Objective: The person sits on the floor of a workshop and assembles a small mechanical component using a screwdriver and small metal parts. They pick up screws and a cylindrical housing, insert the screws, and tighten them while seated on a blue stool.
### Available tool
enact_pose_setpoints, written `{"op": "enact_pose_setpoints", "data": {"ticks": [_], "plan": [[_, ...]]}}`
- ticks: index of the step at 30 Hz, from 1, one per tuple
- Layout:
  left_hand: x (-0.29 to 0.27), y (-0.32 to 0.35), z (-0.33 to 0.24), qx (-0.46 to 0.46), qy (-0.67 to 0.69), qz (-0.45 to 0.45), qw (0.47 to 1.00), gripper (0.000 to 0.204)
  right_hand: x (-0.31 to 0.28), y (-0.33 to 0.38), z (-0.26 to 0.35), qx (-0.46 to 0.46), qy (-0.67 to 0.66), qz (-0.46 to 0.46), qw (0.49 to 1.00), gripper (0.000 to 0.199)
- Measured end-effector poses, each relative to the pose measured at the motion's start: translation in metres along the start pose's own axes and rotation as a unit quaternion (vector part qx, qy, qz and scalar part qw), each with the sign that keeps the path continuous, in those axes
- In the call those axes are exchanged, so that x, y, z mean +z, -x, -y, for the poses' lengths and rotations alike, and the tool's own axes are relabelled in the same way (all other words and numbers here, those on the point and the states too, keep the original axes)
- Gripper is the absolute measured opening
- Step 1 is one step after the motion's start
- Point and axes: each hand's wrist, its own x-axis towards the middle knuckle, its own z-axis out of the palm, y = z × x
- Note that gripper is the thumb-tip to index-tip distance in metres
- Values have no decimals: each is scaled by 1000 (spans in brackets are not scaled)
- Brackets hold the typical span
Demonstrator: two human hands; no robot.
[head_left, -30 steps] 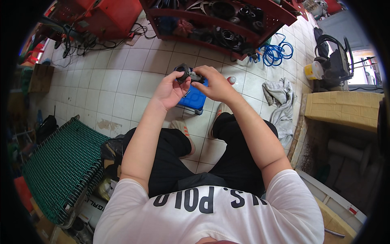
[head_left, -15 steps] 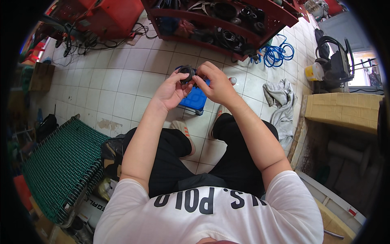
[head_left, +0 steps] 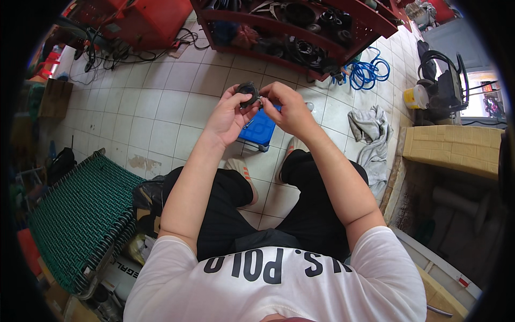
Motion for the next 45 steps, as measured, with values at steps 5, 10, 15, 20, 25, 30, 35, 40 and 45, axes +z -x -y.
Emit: {"op": "enact_pose_setpoints", "data": {"ticks": [5, 10, 15, 20, 25, 30, 35, 40, 45], "plan": [[-1, 1, -1, 1, -4, -5, 1000, 41, -2, -1, 1, 0, -5, 13, 1000, 18], [0, 1, 2, 22, -11, -5, 1000, 41, -6, -2, 3, -22, 60, 14, 998, 16], [5, 2, 4, 48, -21, -10, 999, 43, -1, 1, -2, 6, 87, 25, 996, 28], [6, 4, 6, 56, -21, -11, 998, 46, 1, 2, 2, 263, -107, 83, 955, 37], [9, 4, 6, 68, -8, -31, 997, 48, 4, 5, 5, 126, -32, -22, 991, 33], [7, 4, 6, 75, -19, -24, 997, 48, 6, 5, 4, 98, 37, -1, 994, 31], [8, 4, 7, 76, -22, -23, 997, 48, 13, 7, -3, 231, -102, 10, 968, 31], [8, 4, 8, 87, -12, -28, 996, 48, 15, 6, 2, 134, -44, -58, 988, 37], [7, 4, 9, 81, -19, -25, 996, 47, 12, 6, -4, 190, -40, 5, 981, 25]]}}
